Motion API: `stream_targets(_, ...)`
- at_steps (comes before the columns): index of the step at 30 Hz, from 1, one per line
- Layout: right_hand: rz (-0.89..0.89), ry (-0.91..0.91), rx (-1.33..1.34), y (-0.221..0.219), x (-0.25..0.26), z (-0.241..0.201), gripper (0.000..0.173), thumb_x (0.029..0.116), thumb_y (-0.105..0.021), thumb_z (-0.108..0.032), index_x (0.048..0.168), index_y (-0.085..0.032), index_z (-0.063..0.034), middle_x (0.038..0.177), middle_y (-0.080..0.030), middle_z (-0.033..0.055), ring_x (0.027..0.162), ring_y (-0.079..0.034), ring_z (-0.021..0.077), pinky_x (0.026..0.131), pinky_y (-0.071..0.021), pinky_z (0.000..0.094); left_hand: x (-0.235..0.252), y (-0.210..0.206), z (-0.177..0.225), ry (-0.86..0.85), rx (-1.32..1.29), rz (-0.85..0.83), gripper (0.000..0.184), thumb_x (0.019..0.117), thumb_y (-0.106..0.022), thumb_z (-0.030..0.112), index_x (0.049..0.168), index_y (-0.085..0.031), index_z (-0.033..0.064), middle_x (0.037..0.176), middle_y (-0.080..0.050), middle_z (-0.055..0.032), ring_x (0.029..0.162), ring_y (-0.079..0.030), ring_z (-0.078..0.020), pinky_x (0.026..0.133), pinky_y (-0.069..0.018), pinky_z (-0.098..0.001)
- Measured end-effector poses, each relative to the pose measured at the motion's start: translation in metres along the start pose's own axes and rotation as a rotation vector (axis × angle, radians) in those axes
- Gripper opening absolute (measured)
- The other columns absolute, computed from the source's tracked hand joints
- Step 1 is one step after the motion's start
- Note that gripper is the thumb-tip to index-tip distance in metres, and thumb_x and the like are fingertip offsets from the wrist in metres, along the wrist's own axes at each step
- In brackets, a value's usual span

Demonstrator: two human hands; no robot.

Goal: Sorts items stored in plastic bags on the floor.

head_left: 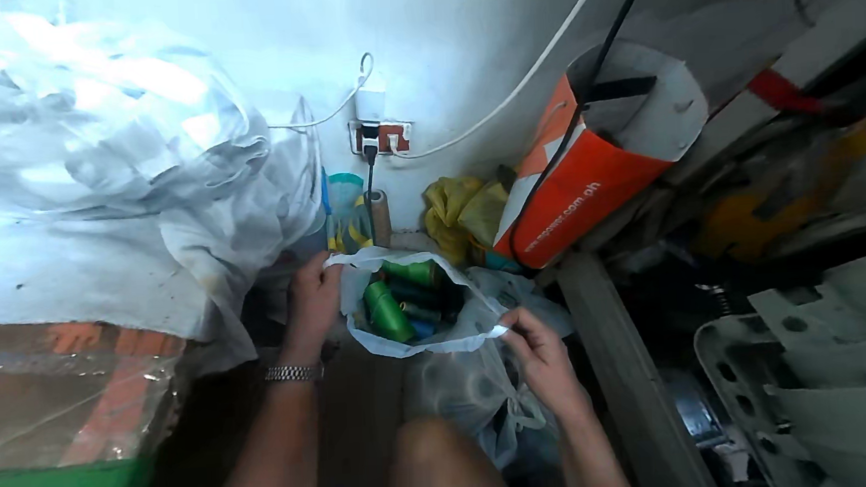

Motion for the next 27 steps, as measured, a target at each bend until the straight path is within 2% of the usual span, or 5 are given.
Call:
stream_targets(4, -0.025, -0.011, -0.069, 0.012, -0.009, 0.010, 0.014, 0.0999, -0.056, -0.016, 0.097, -0.069, -0.0106, 0.089, -0.065, -0.0022, 0.082, -0.062, 0.0081, 0.074, -0.0538, 0.0286, 0.005, -0.002, 0.003, -0.020, -0.011, -0.009, 0.027, 0.1071, -0.049, 0.016, 0.097, -0.065, -0.0041, 0.078, -0.059, -0.0139, 0.071, -0.055, -0.0230, 0.068, -0.0473, -0.0462)
stream_targets(15, -0.086, -0.073, -0.054, -0.011, -0.006, -0.002, 0.009, 0.0987, -0.060, -0.008, 0.100, -0.068, -0.0052, 0.091, -0.066, 0.0045, 0.081, -0.064, 0.0142, 0.073, -0.0558, 0.0349, -0.017, 0.003, 0.004, 0.094, 0.065, 0.102, 0.030, 0.1084, -0.049, 0.021, 0.112, -0.068, -0.0017, 0.099, -0.066, -0.0247, 0.094, -0.063, -0.0392, 0.084, -0.0483, -0.0615)
stream_targets(18, -0.204, -0.135, -0.054, -0.055, -0.007, -0.021, 0.012, 0.1001, -0.060, -0.009, 0.105, -0.068, -0.0012, 0.098, -0.068, 0.0108, 0.089, -0.067, 0.0206, 0.080, -0.0576, 0.0416, -0.041, -0.028, -0.012, 0.233, -0.122, -0.055, 0.034, 0.1106, -0.045, 0.026, 0.119, -0.066, 0.0011, 0.094, -0.066, -0.0162, 0.080, -0.063, -0.0263, 0.075, -0.0534, -0.0486)
stream_targets(22, -0.238, -0.208, -0.047, -0.098, -0.009, -0.031, 0.017, 0.1020, -0.056, -0.014, 0.108, -0.068, -0.0037, 0.100, -0.068, 0.0104, 0.093, -0.067, 0.0217, 0.085, -0.0566, 0.0424, -0.088, -0.101, -0.026, 0.325, -0.457, -0.371, 0.038, 0.1112, -0.041, 0.028, 0.133, -0.062, 0.0053, 0.123, -0.069, -0.0113, 0.107, -0.067, -0.0213, 0.095, -0.0537, -0.0429)
stream_targets(27, -0.283, -0.364, 0.076, -0.085, -0.004, -0.011, 0.018, 0.0996, -0.054, -0.003, 0.109, -0.068, 0.0003, 0.096, -0.068, 0.0104, 0.082, -0.066, 0.0167, 0.077, -0.0569, 0.0356, -0.115, -0.132, -0.020, 0.188, -0.384, -0.586, 0.040, 0.1096, -0.042, 0.031, 0.121, -0.064, -0.0007, 0.098, -0.067, -0.0078, 0.088, -0.065, -0.0139, 0.084, -0.0557, -0.0332)
Point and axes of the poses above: each hand's wrist, its own x-axis towards the middle knuckle, its own y-axis out of the back of the hand, z = x × y, the point moved 9 cm from there along x, towards the middle knuckle
